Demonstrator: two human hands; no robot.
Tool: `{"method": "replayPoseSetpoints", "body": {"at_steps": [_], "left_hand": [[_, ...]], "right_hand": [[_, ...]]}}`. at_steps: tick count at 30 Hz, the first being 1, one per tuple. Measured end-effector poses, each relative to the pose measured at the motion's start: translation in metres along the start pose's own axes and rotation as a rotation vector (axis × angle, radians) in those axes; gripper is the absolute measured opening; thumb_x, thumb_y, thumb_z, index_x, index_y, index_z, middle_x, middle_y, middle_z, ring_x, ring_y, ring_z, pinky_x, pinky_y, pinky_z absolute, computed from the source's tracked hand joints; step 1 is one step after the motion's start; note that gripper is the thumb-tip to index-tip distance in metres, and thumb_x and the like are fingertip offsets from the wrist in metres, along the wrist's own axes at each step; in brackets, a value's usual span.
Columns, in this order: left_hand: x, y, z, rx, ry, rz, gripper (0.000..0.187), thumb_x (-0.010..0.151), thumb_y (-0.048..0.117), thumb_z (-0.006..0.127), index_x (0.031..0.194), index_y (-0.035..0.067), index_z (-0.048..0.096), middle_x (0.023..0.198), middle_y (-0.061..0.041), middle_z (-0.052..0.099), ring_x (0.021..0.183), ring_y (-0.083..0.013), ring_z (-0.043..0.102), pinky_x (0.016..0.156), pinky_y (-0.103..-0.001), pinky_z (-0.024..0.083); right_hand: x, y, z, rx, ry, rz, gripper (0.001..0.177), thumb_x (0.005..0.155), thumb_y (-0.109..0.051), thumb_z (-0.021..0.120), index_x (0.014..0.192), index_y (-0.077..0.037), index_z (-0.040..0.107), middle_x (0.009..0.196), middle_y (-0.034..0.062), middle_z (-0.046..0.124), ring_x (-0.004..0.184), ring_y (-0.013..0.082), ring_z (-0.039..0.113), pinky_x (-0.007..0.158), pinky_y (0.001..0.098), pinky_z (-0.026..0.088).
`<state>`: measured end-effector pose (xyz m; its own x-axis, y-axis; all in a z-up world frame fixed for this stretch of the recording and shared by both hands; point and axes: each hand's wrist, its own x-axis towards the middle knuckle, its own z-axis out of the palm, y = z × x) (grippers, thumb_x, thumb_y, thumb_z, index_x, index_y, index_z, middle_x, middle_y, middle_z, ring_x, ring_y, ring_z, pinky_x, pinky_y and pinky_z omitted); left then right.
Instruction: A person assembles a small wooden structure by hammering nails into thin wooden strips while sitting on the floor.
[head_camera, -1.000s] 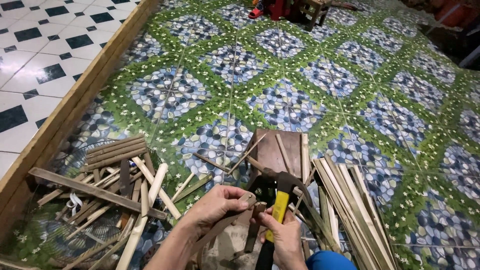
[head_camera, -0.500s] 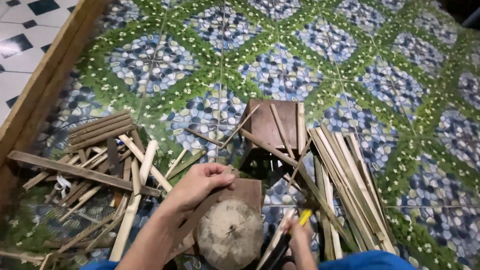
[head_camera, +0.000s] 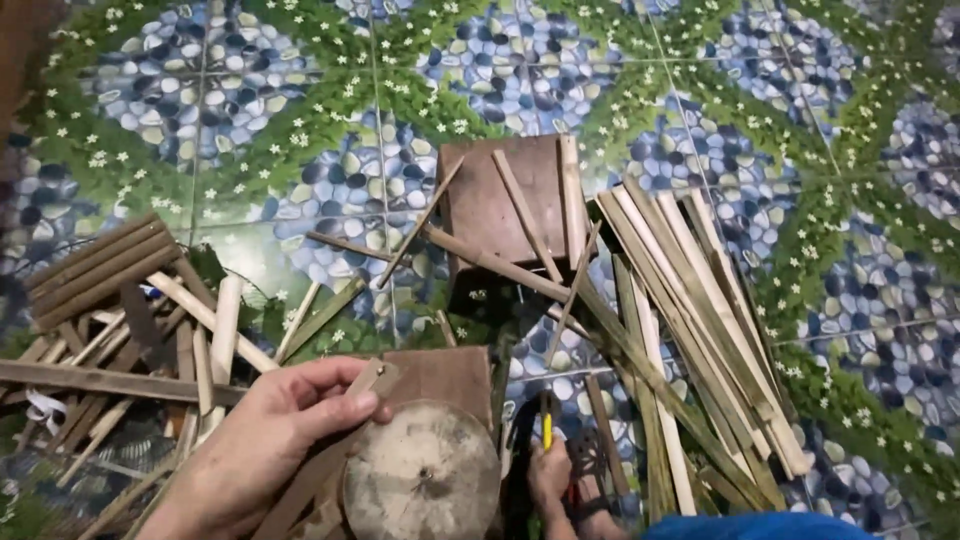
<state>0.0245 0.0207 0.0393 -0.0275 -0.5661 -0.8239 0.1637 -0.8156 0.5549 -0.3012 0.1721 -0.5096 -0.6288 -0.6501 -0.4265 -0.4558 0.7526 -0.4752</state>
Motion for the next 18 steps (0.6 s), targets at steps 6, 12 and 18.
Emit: {"method": "replayPoseSetpoints", "body": {"at_steps": [6,12,18], "left_hand": [[0.018,-0.02,-0.007,0.051,-0.06,0.108,0.026,0.09,-0.009,0.068,0.111,-0.015,0.08,0.091,-0.026,0.078,0.08,-0.0287,0.065,0.077,-0.037,0.05],[0.024,-0.023,0.005,0.05,-0.193,0.171,0.029,0.08,-0.01,0.068,0.108,-0.009,0.078,0.088,-0.018,0.076,0.072,-0.0199,0.064,0.068,-0.026,0.049],[0.03,-0.031,0.019,0.057,-0.265,0.224,0.026,0.078,-0.009,0.069,0.103,-0.01,0.078,0.082,-0.015,0.072,0.071,-0.0175,0.062,0.067,-0.024,0.049]], "right_hand": [[0.079,0.013,0.003,-0.294,0.123,-0.17,0.035,0.081,-0.019,0.066,0.115,-0.014,0.067,0.102,0.0178,0.07,0.09,0.0412,0.068,0.081,0.0525,0.055],[0.008,-0.184,-0.096,0.364,0.433,-0.381,0.017,0.091,-0.008,0.074,0.104,0.003,0.073,0.086,0.0153,0.071,0.07,0.0292,0.064,0.071,0.0392,0.053],[-0.186,-0.372,-0.277,0.535,-0.007,-0.966,0.015,0.078,-0.001,0.076,0.093,-0.004,0.079,0.084,0.002,0.076,0.066,0.0116,0.065,0.061,0.0224,0.053]]}}
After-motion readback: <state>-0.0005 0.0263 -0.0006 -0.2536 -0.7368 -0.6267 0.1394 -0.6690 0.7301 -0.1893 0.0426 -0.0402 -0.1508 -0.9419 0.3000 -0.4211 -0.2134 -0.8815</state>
